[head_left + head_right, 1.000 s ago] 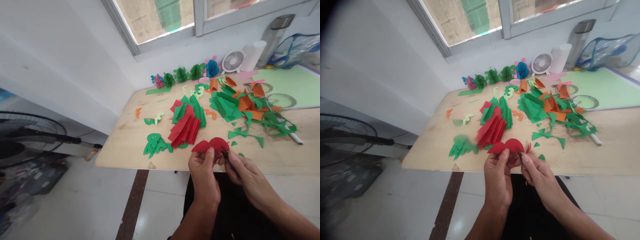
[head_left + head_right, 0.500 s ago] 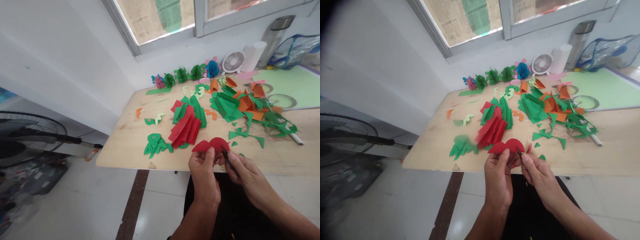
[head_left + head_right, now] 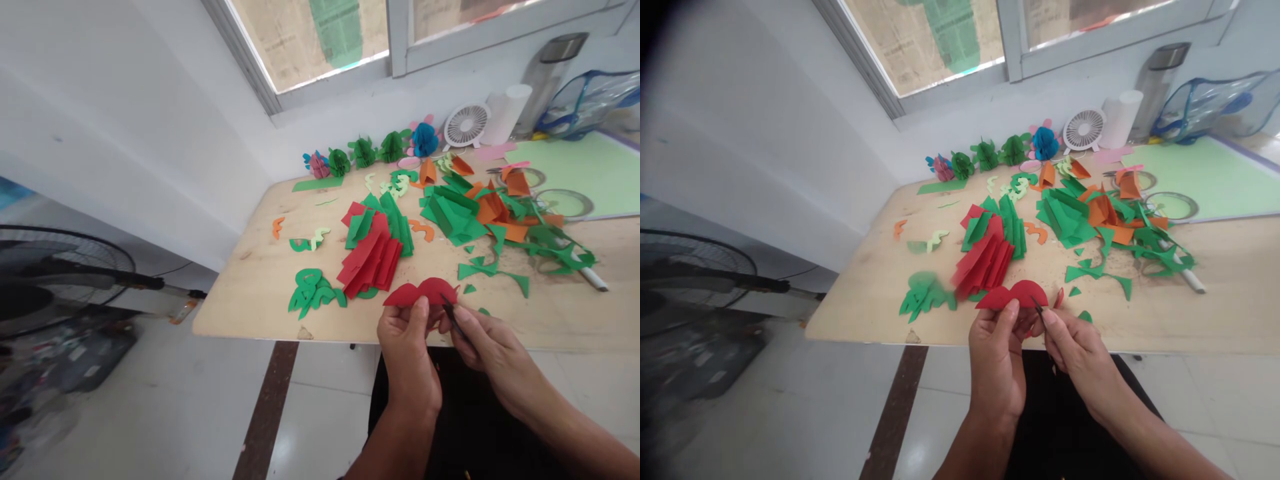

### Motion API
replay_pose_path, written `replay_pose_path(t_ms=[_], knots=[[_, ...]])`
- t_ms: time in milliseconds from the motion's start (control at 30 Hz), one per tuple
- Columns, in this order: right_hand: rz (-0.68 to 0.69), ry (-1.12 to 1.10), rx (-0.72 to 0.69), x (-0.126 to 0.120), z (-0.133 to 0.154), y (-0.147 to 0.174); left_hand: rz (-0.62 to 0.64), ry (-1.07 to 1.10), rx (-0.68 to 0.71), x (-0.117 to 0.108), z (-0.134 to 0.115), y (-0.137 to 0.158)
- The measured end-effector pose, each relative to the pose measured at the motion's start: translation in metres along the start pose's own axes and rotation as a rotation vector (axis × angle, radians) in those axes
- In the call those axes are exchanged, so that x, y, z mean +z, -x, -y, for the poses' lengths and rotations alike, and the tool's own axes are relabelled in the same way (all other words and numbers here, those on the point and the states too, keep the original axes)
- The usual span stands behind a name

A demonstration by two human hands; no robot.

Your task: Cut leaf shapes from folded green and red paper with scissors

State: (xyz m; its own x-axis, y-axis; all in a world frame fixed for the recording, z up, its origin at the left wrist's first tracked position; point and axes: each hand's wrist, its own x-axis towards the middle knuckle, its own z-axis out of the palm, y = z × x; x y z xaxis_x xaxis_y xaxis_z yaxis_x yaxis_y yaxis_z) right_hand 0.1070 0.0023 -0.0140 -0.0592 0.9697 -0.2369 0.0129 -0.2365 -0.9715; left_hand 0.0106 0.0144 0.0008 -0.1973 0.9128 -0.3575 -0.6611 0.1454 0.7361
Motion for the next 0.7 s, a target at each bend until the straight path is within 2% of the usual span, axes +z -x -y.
replay_pose_path(t_ms=[700], knots=[[0.012,0.018,0.063,-0.0026,-0.0052,-0.0006,0.020,-0.004,-0.018,0.0001,-0.0051,0.0029]])
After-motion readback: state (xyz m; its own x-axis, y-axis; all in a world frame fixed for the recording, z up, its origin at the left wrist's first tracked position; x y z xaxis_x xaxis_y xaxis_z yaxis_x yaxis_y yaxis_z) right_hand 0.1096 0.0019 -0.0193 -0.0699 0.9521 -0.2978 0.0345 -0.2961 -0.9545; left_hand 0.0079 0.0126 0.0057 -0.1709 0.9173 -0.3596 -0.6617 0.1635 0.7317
